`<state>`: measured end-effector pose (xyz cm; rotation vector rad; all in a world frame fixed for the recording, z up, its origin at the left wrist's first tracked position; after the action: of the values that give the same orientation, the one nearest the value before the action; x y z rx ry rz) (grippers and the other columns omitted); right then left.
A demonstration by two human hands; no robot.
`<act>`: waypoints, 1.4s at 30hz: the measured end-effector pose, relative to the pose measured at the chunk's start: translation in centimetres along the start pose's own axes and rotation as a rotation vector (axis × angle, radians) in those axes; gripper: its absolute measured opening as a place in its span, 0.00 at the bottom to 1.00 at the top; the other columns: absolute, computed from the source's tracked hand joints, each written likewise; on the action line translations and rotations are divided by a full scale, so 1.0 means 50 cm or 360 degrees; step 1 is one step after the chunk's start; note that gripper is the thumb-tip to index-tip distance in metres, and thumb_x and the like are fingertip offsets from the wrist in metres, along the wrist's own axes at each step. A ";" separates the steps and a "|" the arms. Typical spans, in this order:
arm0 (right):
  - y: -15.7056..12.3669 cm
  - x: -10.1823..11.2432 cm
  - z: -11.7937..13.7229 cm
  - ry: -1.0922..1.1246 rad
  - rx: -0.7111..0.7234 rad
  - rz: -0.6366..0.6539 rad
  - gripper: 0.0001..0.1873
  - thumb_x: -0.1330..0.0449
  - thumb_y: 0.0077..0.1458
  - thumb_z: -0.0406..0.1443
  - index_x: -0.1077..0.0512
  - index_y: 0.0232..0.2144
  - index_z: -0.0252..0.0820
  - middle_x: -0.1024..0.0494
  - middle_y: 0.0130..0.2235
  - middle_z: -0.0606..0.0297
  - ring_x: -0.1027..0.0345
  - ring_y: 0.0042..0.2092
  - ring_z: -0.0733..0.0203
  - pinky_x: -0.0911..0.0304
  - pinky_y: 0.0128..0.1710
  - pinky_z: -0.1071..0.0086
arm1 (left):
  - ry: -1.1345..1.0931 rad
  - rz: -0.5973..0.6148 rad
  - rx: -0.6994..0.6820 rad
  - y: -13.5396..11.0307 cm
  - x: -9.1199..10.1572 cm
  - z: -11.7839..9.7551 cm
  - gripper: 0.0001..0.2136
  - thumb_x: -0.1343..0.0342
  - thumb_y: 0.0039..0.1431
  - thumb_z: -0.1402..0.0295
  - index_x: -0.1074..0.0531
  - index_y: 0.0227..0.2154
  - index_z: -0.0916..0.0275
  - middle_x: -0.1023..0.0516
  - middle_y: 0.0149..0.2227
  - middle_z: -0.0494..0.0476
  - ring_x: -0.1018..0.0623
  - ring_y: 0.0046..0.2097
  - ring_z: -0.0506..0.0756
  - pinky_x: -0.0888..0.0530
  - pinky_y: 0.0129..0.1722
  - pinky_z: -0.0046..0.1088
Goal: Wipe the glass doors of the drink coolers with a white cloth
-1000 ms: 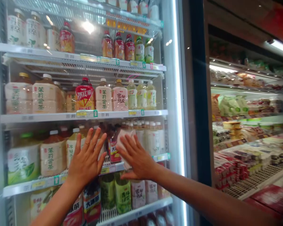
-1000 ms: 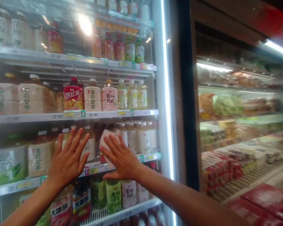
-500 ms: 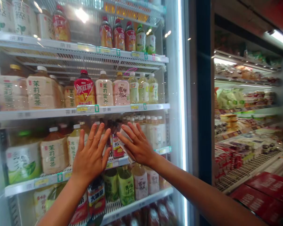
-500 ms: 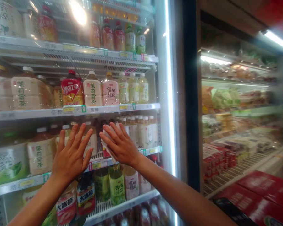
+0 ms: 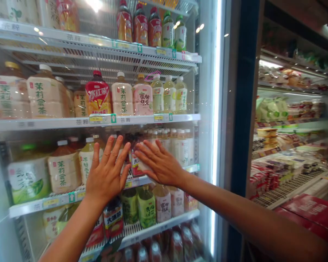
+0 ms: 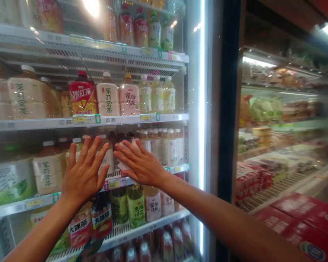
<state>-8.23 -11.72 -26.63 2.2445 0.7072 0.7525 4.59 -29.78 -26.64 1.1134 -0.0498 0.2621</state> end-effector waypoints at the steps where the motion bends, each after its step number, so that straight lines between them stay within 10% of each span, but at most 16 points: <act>1: 0.002 0.004 -0.012 -0.0028 -0.0111 -0.0057 0.41 0.54 0.72 0.46 0.72 0.74 0.42 0.61 0.76 0.61 0.75 0.76 0.53 0.66 0.76 0.44 | 0.0001 0.0003 0.0000 0.000 0.000 0.000 0.31 0.51 0.70 0.61 0.49 0.72 0.62 0.50 0.74 0.61 0.56 0.76 0.60 0.61 0.75 0.50; 4: 0.002 0.012 -0.032 -0.0091 -0.0452 -0.0207 0.42 0.53 0.71 0.46 0.74 0.74 0.42 0.67 0.76 0.58 0.78 0.76 0.47 0.70 0.74 0.36 | 0.0001 0.0003 0.0000 0.000 0.000 0.001 0.30 0.51 0.70 0.61 0.48 0.72 0.62 0.50 0.74 0.61 0.56 0.76 0.59 0.61 0.75 0.49; 9: -0.018 0.007 0.001 -0.0061 0.0160 0.0035 0.45 0.52 0.69 0.54 0.67 0.74 0.43 0.59 0.76 0.63 0.76 0.77 0.50 0.74 0.75 0.41 | -0.0007 -0.0002 0.0001 0.000 0.000 0.001 0.31 0.50 0.70 0.62 0.49 0.72 0.62 0.49 0.74 0.61 0.56 0.76 0.59 0.61 0.75 0.49; 14: -0.030 0.013 -0.028 -0.0074 -0.0271 -0.0131 0.45 0.49 0.69 0.50 0.70 0.74 0.46 0.66 0.76 0.60 0.77 0.76 0.44 0.69 0.74 0.35 | -0.0014 -0.0008 0.0004 -0.003 0.000 0.000 0.31 0.50 0.69 0.62 0.48 0.72 0.61 0.48 0.74 0.61 0.55 0.76 0.59 0.60 0.75 0.49; 19: -0.037 0.007 -0.020 -0.0008 0.0169 0.0056 0.42 0.50 0.69 0.51 0.66 0.74 0.52 0.60 0.76 0.68 0.72 0.77 0.51 0.67 0.75 0.43 | -0.0024 -0.0006 0.0013 -0.004 0.002 -0.001 0.32 0.49 0.69 0.62 0.50 0.72 0.60 0.49 0.74 0.61 0.54 0.76 0.60 0.59 0.75 0.49; 23: -0.030 0.011 -0.026 -0.0048 -0.0201 -0.0098 0.44 0.49 0.68 0.53 0.67 0.75 0.52 0.67 0.76 0.64 0.76 0.76 0.45 0.68 0.74 0.38 | -0.0025 0.0000 0.0006 -0.005 0.003 0.000 0.32 0.49 0.69 0.62 0.51 0.73 0.60 0.49 0.74 0.61 0.54 0.76 0.60 0.59 0.75 0.50; 28: -0.021 0.003 0.001 -0.0034 0.0162 0.0009 0.44 0.55 0.69 0.57 0.66 0.75 0.44 0.62 0.76 0.64 0.76 0.77 0.51 0.70 0.76 0.45 | -0.0027 -0.0008 0.0009 -0.004 0.004 0.002 0.32 0.49 0.69 0.62 0.51 0.73 0.60 0.49 0.74 0.61 0.54 0.76 0.60 0.59 0.75 0.50; 32: -0.018 0.007 -0.011 -0.0071 -0.0325 -0.0120 0.42 0.53 0.71 0.50 0.69 0.74 0.42 0.68 0.76 0.60 0.80 0.76 0.47 0.69 0.74 0.39 | -0.0024 0.0015 0.0028 -0.011 0.004 -0.002 0.33 0.48 0.69 0.63 0.51 0.73 0.59 0.49 0.74 0.60 0.54 0.76 0.60 0.59 0.75 0.49; 37: -0.036 -0.002 0.017 0.0063 0.0243 0.0111 0.41 0.52 0.71 0.50 0.68 0.74 0.45 0.60 0.76 0.67 0.75 0.76 0.55 0.65 0.76 0.47 | -0.0041 0.0044 0.0073 -0.057 0.006 -0.019 0.34 0.47 0.68 0.64 0.51 0.73 0.59 0.50 0.74 0.60 0.55 0.76 0.61 0.58 0.75 0.49; 42: -0.037 0.003 -0.008 -0.0006 -0.0372 -0.0037 0.43 0.50 0.70 0.43 0.75 0.73 0.51 0.67 0.76 0.66 0.79 0.76 0.47 0.67 0.74 0.36 | -0.0058 0.0059 0.0097 -0.091 0.009 -0.028 0.34 0.46 0.67 0.65 0.51 0.73 0.58 0.49 0.74 0.58 0.54 0.76 0.60 0.58 0.75 0.48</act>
<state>-8.90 -10.29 -27.67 2.0225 0.6092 0.7776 5.94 -30.34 -31.18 1.1787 -0.0954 0.2781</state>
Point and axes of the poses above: each hand's wrist, its own y-axis towards the middle knuckle, its own x-axis out of the back of the hand, z = x × y, the point moved 2 cm from there along y, towards the middle knuckle
